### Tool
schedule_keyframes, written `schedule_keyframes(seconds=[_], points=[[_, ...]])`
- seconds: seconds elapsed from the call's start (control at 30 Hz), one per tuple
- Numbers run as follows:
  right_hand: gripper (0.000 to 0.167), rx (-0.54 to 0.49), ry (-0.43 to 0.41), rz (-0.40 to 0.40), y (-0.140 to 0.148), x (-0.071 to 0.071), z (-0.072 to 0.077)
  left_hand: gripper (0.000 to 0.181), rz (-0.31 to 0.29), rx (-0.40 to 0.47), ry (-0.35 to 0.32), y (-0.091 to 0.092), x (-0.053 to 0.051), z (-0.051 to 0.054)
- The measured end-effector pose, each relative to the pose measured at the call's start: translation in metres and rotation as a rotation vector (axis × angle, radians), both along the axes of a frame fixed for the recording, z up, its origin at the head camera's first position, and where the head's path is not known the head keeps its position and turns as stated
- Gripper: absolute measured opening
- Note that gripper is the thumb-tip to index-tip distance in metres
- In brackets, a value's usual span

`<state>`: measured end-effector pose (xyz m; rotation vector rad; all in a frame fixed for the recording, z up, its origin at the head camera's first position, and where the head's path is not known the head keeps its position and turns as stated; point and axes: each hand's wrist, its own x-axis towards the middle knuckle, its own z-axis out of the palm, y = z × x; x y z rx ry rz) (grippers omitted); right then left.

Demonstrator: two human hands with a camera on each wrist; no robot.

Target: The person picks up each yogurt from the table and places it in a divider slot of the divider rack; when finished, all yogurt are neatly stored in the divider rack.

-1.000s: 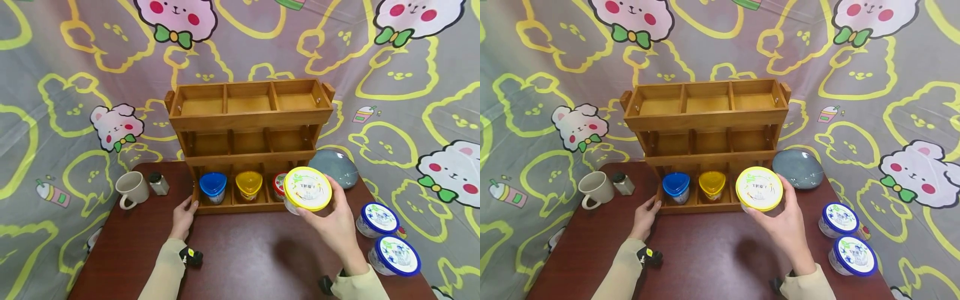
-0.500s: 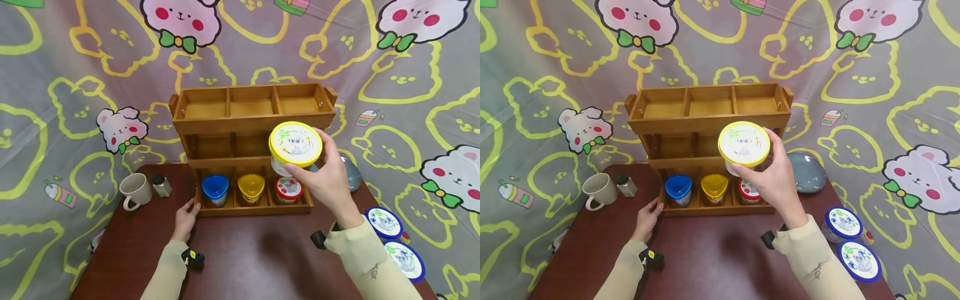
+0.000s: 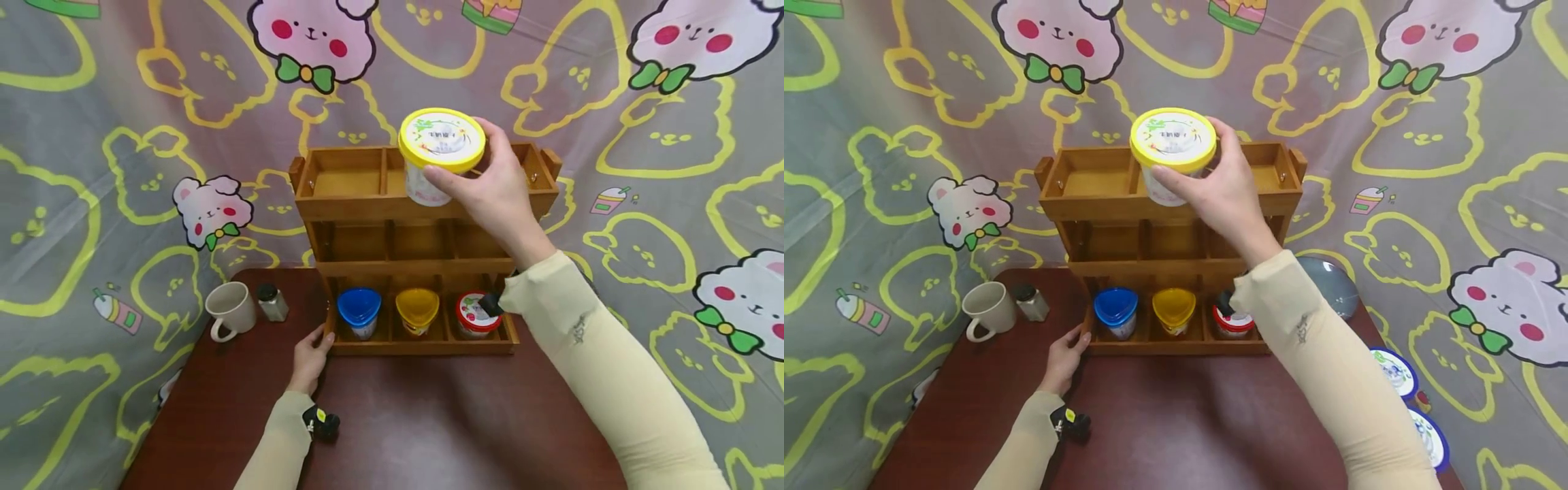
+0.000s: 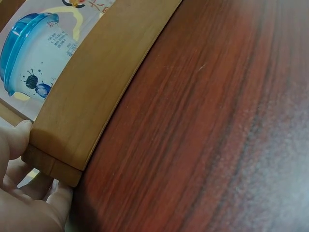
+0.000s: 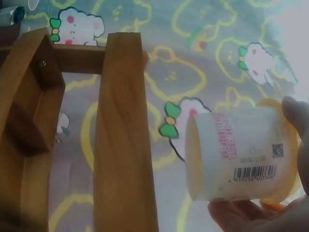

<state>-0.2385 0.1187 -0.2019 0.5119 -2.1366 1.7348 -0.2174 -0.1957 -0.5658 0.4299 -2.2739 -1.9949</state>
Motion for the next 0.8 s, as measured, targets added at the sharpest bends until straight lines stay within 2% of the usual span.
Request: schedule_keyframes(seconds=[0.13, 0.33, 0.6, 0.8], points=[[0.089, -0.015, -0.037, 0.06, -0.029, -0.02, 0.013, 0.047, 0.002, -0.008, -0.007, -0.002, 0.0, -0.001], [0.095, 0.046, -0.073, 0.108, -0.069, -0.044, 0.022, 0.046, 0.009, 0.008, 0.01, -0.002, 0.0, 0.001], [0.099, 0.148, -0.185, 0.113, -0.103, -0.073, 0.013, 0.046, 0.011, -0.004, 0.004, -0.002, 0.001, 0.0], [0.103, 0.278, -0.16, 0.11, -0.117, -0.077, 0.003, 0.047, 0.009, -0.004, 0.016, -0.004, 0.0, -0.001]])
